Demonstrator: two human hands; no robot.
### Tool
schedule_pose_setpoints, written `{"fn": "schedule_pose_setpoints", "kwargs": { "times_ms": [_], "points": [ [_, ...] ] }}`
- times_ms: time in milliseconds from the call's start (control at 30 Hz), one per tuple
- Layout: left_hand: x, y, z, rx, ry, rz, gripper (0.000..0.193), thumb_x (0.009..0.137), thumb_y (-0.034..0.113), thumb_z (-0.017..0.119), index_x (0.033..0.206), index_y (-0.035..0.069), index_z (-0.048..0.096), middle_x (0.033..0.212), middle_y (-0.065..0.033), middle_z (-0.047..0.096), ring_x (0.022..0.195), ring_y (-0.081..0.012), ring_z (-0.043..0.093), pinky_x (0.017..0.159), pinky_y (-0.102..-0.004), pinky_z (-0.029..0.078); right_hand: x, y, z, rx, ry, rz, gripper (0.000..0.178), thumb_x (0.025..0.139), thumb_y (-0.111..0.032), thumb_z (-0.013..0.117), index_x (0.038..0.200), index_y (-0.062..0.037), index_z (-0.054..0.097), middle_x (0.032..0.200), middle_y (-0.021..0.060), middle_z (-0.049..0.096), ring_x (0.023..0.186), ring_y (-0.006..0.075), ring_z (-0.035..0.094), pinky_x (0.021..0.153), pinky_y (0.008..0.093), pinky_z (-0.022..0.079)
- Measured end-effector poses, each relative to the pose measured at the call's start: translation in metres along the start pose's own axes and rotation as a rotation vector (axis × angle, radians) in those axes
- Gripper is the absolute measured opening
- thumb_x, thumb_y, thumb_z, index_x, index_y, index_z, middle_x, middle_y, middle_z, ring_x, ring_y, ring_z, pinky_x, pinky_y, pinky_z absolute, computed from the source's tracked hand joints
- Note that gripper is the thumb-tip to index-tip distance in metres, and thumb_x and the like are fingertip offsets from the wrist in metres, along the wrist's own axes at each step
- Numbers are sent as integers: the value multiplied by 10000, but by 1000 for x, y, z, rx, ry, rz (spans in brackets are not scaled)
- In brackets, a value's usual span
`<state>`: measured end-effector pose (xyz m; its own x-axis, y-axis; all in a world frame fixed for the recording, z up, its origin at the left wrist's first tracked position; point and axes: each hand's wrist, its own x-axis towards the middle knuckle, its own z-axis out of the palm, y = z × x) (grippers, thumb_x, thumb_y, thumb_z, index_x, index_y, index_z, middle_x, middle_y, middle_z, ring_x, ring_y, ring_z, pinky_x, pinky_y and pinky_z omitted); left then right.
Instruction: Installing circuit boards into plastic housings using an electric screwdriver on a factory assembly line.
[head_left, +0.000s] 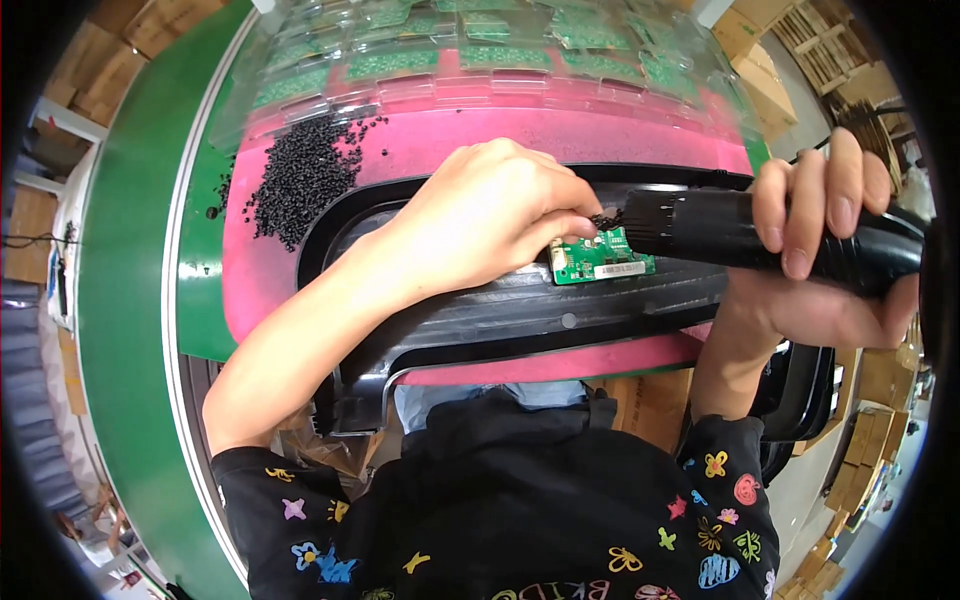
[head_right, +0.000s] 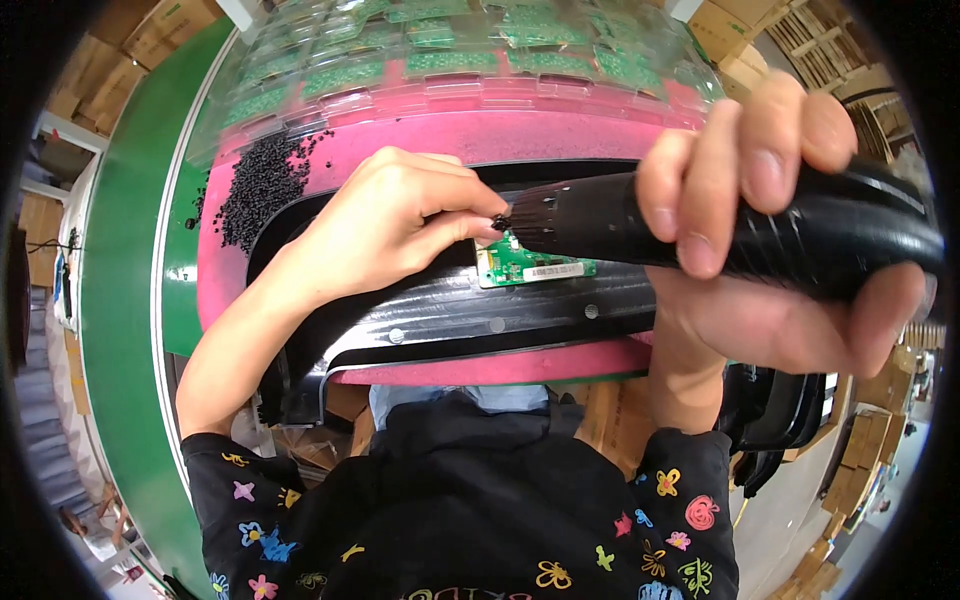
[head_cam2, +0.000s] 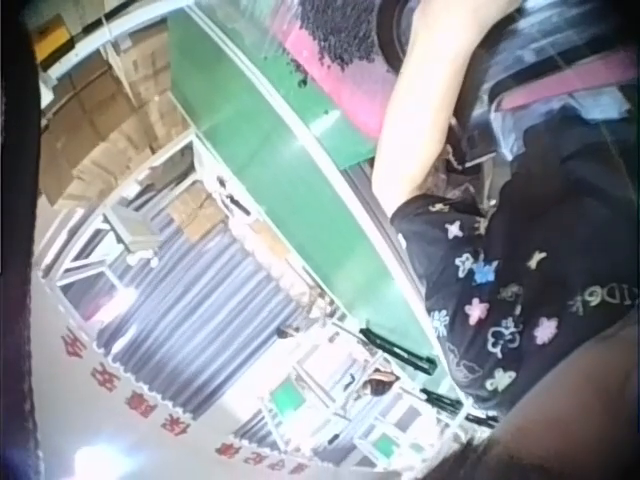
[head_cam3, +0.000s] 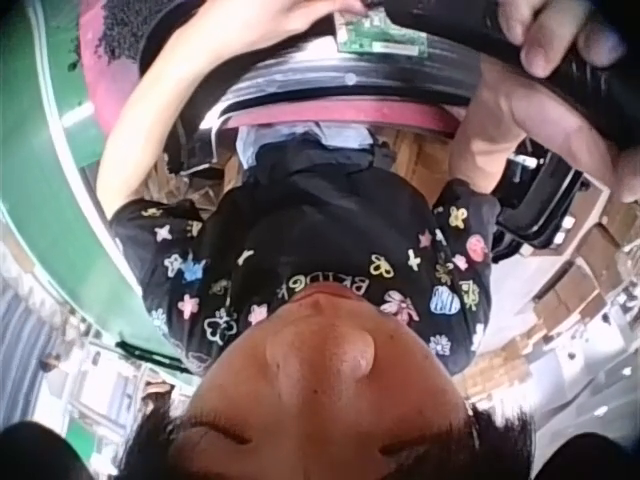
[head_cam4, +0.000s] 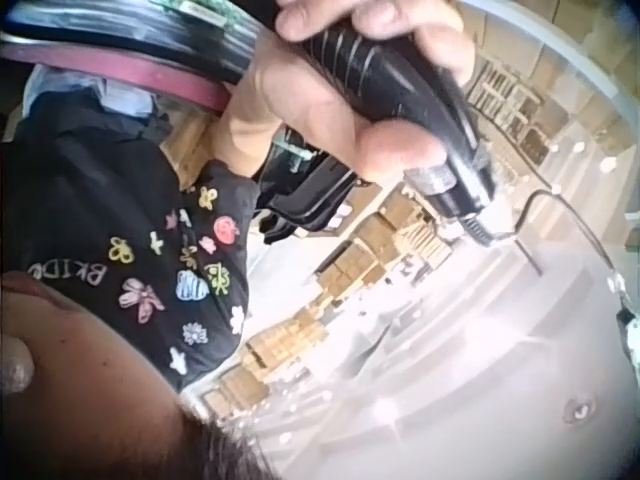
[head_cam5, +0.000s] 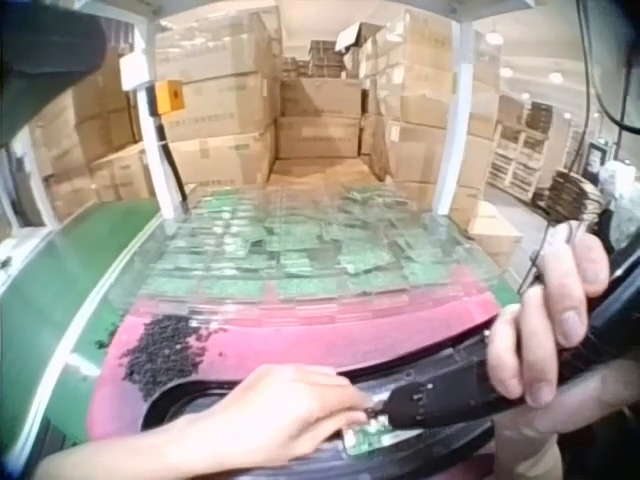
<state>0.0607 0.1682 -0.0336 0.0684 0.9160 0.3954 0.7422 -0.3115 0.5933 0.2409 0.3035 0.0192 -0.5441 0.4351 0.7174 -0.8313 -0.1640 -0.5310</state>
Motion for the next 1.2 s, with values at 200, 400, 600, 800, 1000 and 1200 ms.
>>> {"fn": "schedule_pose_setpoints", "kwargs": {
  "times_ms": [200, 400, 600, 800, 1000, 1200],
  "points": [
    [-2, -5, -4, 61, 64, -84, 141, 832, 82, 684, 958, 30, 721, 805, -115, 707, 772, -272, 686, 676, -349, 533, 0, 15, -1, -112, -77, 289, 561, 828, -539, 601, 1020, -30, 465, 862, 45, 500, 496, 100, 530, 491, 266, 439],
    [3, -2, -4, -130, 94, -262, 130, 849, 44, 662, 964, -14, 680, 848, -140, 720, 841, -243, 718, 750, -322, 543, -7, 22, 13, -161, -49, 319, 588, 812, -571, 630, 998, -38, 464, 833, 52, 500, 464, 107, 518, 459, 262, 429],
    [6, 0, -10, -40, 32, -312, 107, 850, 77, 668, 893, -21, 677, 791, -112, 718, 778, -204, 717, 692, -306, 537, -10, 12, 32, -323, -24, 458, 591, 807, -535, 703, 1008, -36, 457, 851, 60, 497, 504, 136, 541, 503, 282, 443],
    [0, -2, -5, -23, 67, -277, 198, 913, 201, 615, 849, 23, 672, 648, -105, 654, 602, -255, 651, 570, -351, 479, -10, 20, 32, -267, -179, 398, 602, 757, -507, 769, 979, -48, 450, 841, 56, 500, 497, 141, 536, 485, 282, 435],
    [1, 1, -2, 77, 95, -287, 254, 937, 227, 596, 801, 15, 625, 597, -124, 606, 608, -313, 636, 570, -395, 470, -9, 25, 28, -226, -161, 363, 581, 756, -505, 773, 935, -62, 443, 798, 49, 499, 491, 119, 519, 465, 260, 425],
    [0, -1, -1, 59, 115, -197, 181, 890, 181, 619, 895, 2, 591, 658, -176, 601, 686, -391, 617, 619, -440, 468, -8, 28, 52, -368, 48, 525, 610, 739, -510, 800, 933, -56, 442, 757, 54, 507, 518, 125, 516, 476, 255, 421]
  ]
}}
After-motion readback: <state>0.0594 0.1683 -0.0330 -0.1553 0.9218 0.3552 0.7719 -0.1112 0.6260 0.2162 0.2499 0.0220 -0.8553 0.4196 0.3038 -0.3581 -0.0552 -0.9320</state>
